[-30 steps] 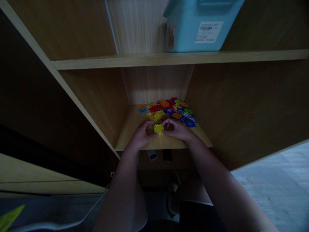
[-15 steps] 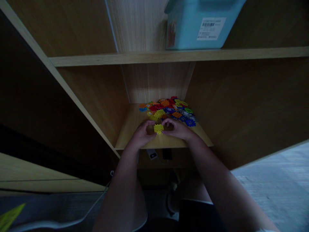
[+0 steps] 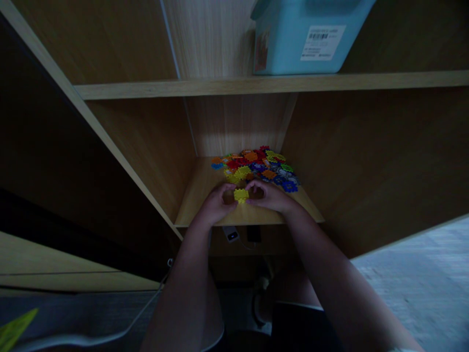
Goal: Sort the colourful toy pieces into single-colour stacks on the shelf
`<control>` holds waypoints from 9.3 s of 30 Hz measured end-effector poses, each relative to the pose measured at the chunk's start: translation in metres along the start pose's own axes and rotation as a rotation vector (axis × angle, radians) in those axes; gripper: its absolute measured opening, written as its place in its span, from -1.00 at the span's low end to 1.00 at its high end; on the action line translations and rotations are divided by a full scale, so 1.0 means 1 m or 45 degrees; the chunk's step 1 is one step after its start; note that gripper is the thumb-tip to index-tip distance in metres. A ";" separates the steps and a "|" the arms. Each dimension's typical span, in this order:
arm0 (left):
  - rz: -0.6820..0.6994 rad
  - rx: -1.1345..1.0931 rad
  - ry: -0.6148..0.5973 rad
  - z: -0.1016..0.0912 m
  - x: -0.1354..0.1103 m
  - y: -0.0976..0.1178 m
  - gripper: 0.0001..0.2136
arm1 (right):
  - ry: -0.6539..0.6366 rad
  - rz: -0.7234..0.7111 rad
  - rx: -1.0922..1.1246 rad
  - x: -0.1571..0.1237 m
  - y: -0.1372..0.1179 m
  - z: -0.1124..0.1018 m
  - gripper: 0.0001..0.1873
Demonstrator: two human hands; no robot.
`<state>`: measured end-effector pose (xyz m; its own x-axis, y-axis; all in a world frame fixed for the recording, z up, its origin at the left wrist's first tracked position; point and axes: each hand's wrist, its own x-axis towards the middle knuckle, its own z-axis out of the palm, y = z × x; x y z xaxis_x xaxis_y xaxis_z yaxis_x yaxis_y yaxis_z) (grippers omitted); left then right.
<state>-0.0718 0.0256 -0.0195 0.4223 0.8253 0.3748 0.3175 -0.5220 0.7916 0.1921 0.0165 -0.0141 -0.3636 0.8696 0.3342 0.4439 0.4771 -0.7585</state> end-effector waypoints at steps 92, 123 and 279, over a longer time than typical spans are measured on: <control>0.169 -0.194 0.462 0.025 0.009 0.027 -0.78 | 0.388 -0.019 0.410 0.008 -0.004 0.012 -0.52; 0.091 -0.369 0.476 0.028 0.009 0.013 -0.84 | 0.467 -0.035 0.246 0.006 -0.008 0.009 -0.64; 0.008 -0.142 0.023 -0.002 0.000 -0.001 -0.46 | 0.122 -0.174 0.038 0.001 0.001 0.010 -0.56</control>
<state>-0.0730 0.0267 -0.0190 0.4084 0.8264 0.3876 0.2181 -0.5006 0.8377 0.1843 0.0160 -0.0196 -0.3386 0.8059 0.4857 0.3705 0.5887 -0.7184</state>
